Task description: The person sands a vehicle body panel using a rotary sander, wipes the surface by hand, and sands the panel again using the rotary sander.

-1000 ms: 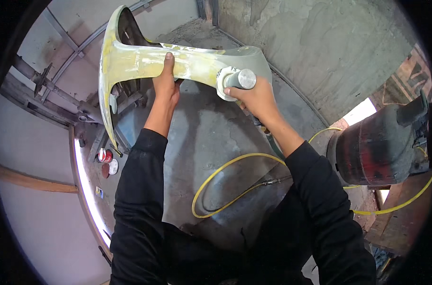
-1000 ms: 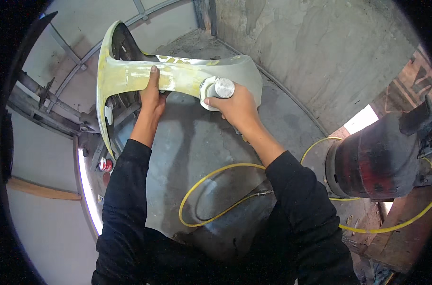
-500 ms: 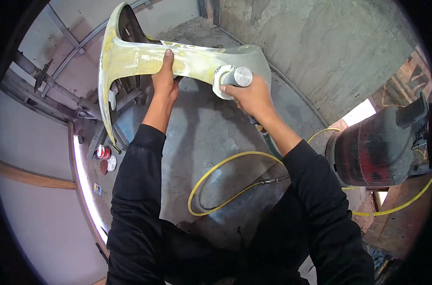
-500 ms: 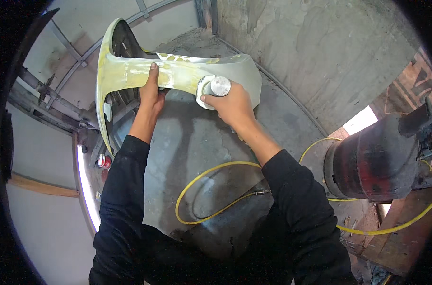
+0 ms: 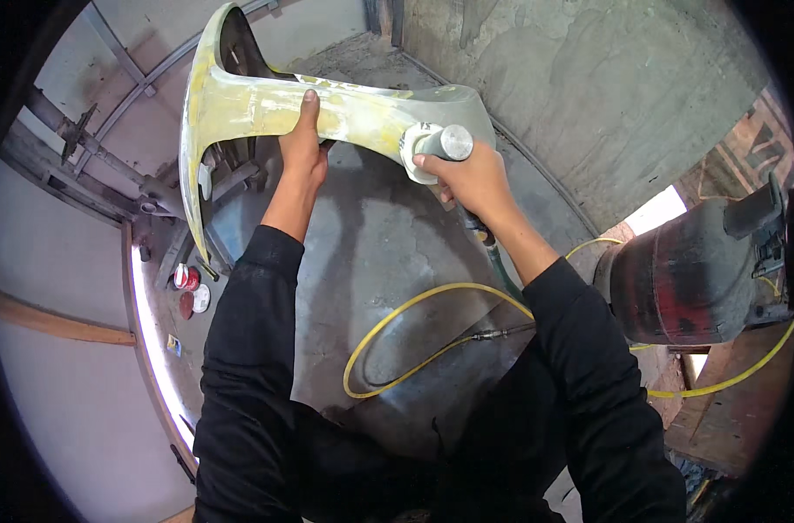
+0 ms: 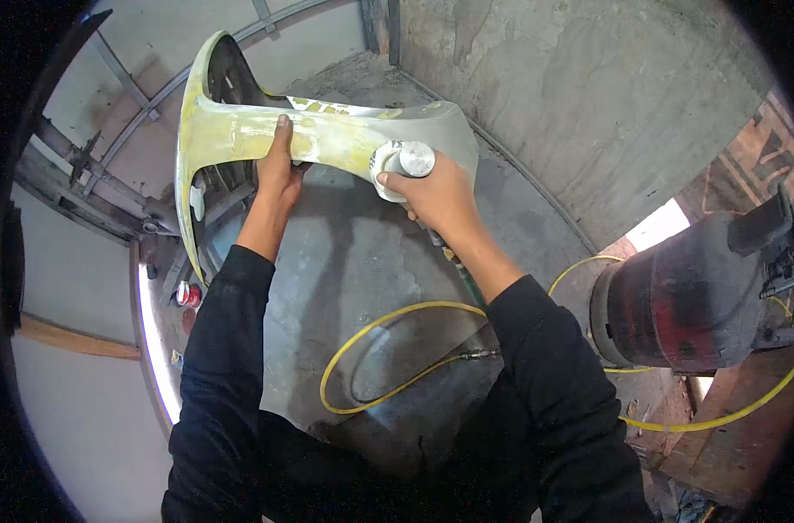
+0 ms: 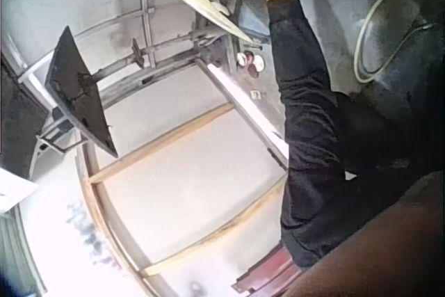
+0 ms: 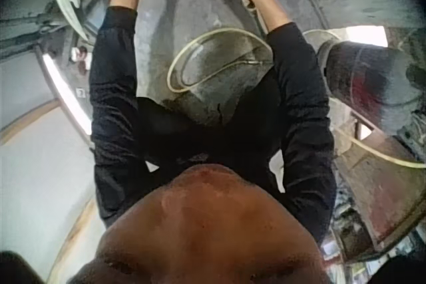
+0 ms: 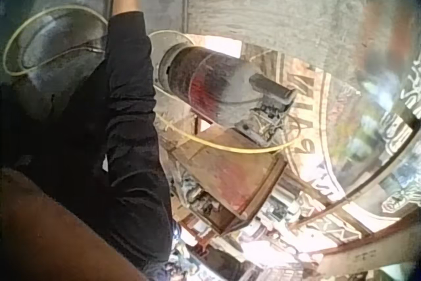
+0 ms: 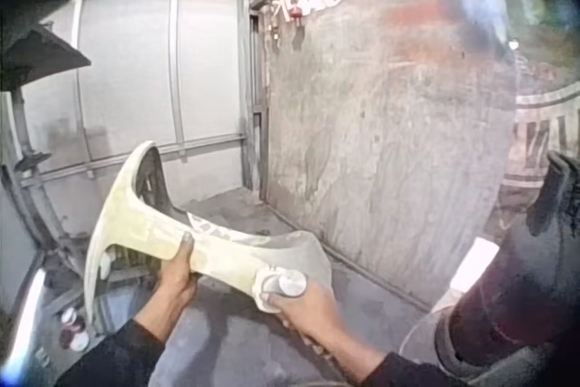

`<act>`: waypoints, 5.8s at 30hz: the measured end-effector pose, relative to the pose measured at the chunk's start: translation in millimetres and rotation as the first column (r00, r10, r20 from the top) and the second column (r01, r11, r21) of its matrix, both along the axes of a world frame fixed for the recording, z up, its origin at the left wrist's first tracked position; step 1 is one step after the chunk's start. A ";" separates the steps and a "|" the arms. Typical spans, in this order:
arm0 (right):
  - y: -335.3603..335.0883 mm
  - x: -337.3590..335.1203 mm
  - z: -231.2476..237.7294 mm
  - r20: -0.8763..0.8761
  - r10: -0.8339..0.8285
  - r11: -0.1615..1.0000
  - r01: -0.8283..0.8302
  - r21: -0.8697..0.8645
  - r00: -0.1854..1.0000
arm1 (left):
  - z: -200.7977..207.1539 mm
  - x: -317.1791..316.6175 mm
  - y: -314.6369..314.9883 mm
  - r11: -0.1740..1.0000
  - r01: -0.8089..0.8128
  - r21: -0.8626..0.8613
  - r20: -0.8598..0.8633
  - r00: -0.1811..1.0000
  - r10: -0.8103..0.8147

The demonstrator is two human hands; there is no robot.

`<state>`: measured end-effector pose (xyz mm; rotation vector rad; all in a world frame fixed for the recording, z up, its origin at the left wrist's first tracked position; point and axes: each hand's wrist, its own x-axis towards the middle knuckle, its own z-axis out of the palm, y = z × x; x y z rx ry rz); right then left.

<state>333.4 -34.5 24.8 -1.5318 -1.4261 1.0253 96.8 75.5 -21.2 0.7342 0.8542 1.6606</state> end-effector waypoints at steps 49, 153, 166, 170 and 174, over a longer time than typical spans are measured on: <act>13.6 -11.5 -30.7 0.034 0.026 0.973 -0.033 0.228 0.999 | 2.8 0.3 3.2 1.000 -0.005 -0.025 0.016 1.000 0.005; 32.2 -19.6 -17.2 0.094 -0.033 0.954 0.004 0.299 0.995 | 7.5 0.4 9.5 0.998 -0.002 -0.055 -0.044 0.999 -0.001; 18.8 -10.5 -13.1 0.108 -0.035 0.975 0.011 0.221 0.994 | 13.8 -5.5 4.1 0.995 0.013 -0.095 -0.063 0.998 -0.019; 29.9 -22.1 -11.0 0.116 -0.032 0.970 0.003 0.245 0.993 | 13.8 2.4 -0.1 0.994 -0.004 -0.106 -0.067 0.998 -0.003; 25.9 -34.3 -4.6 0.109 -0.024 0.975 0.000 0.221 0.994 | 5.5 0.3 4.2 1.000 -0.011 -0.016 -0.104 0.995 0.009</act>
